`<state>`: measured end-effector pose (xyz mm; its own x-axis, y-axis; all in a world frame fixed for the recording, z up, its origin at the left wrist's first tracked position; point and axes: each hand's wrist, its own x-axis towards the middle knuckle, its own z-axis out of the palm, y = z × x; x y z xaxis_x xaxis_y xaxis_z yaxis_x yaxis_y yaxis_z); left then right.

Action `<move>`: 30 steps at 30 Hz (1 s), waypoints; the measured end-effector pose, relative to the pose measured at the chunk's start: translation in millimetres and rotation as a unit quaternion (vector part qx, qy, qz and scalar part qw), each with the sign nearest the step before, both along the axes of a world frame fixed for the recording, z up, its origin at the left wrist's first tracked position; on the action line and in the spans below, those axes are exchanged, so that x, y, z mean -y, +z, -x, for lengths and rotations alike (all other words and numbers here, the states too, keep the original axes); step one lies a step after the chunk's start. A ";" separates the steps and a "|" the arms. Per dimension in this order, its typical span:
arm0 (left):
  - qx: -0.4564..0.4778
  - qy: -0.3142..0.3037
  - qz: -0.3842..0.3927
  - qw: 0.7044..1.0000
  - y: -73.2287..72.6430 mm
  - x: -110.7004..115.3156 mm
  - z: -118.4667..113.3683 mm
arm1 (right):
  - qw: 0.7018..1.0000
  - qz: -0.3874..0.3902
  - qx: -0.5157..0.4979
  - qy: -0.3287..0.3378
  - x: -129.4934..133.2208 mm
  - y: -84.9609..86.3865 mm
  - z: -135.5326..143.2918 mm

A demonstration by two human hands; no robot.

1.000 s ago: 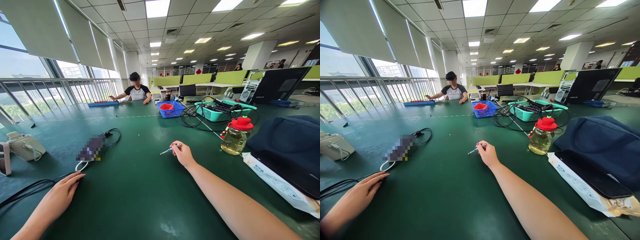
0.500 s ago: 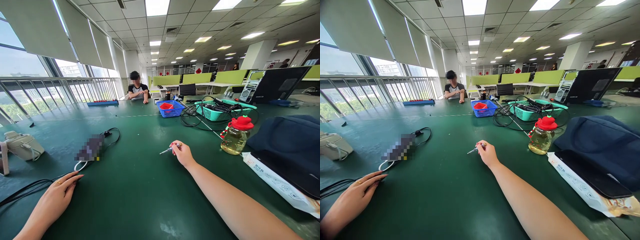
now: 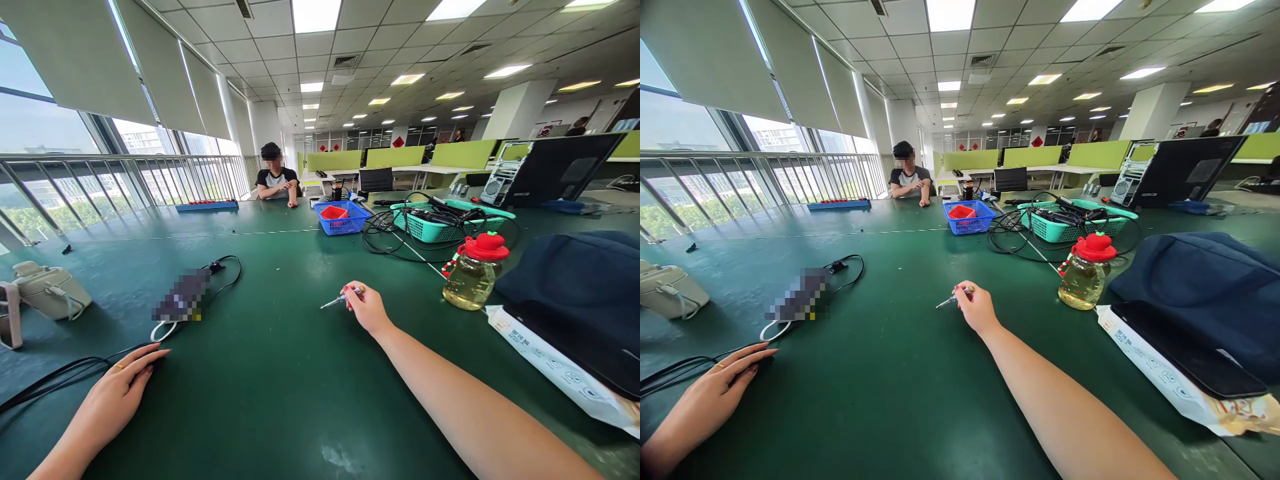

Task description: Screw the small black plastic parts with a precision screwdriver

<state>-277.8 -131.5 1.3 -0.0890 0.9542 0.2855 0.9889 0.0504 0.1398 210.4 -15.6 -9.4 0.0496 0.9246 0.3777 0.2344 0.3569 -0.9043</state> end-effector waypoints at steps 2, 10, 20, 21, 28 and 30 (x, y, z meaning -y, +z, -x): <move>0.016 0.000 -0.003 1.000 0.4 0.6 -0.3 | 1.000 -0.001 0.001 -0.002 0.2 0.3 0.0; 0.028 0.016 -0.002 0.999 2.2 1.0 -3.4 | 1.000 0.000 0.003 -0.008 2.4 3.8 0.7; 0.013 0.076 -0.006 0.997 7.7 8.4 -16.9 | 1.000 -0.004 0.004 -0.007 1.3 0.4 0.1; 0.014 0.071 -0.009 0.997 8.3 8.3 -17.5 | 1.000 -0.005 0.005 -0.007 1.5 0.5 0.1; 0.022 0.026 -0.006 0.999 4.5 4.5 -15.8 | 1.000 -0.009 0.010 -0.011 3.7 2.6 0.8; 0.020 0.023 -0.009 0.999 2.0 3.5 -14.1 | 1.000 -0.009 0.010 -0.010 4.0 2.9 1.0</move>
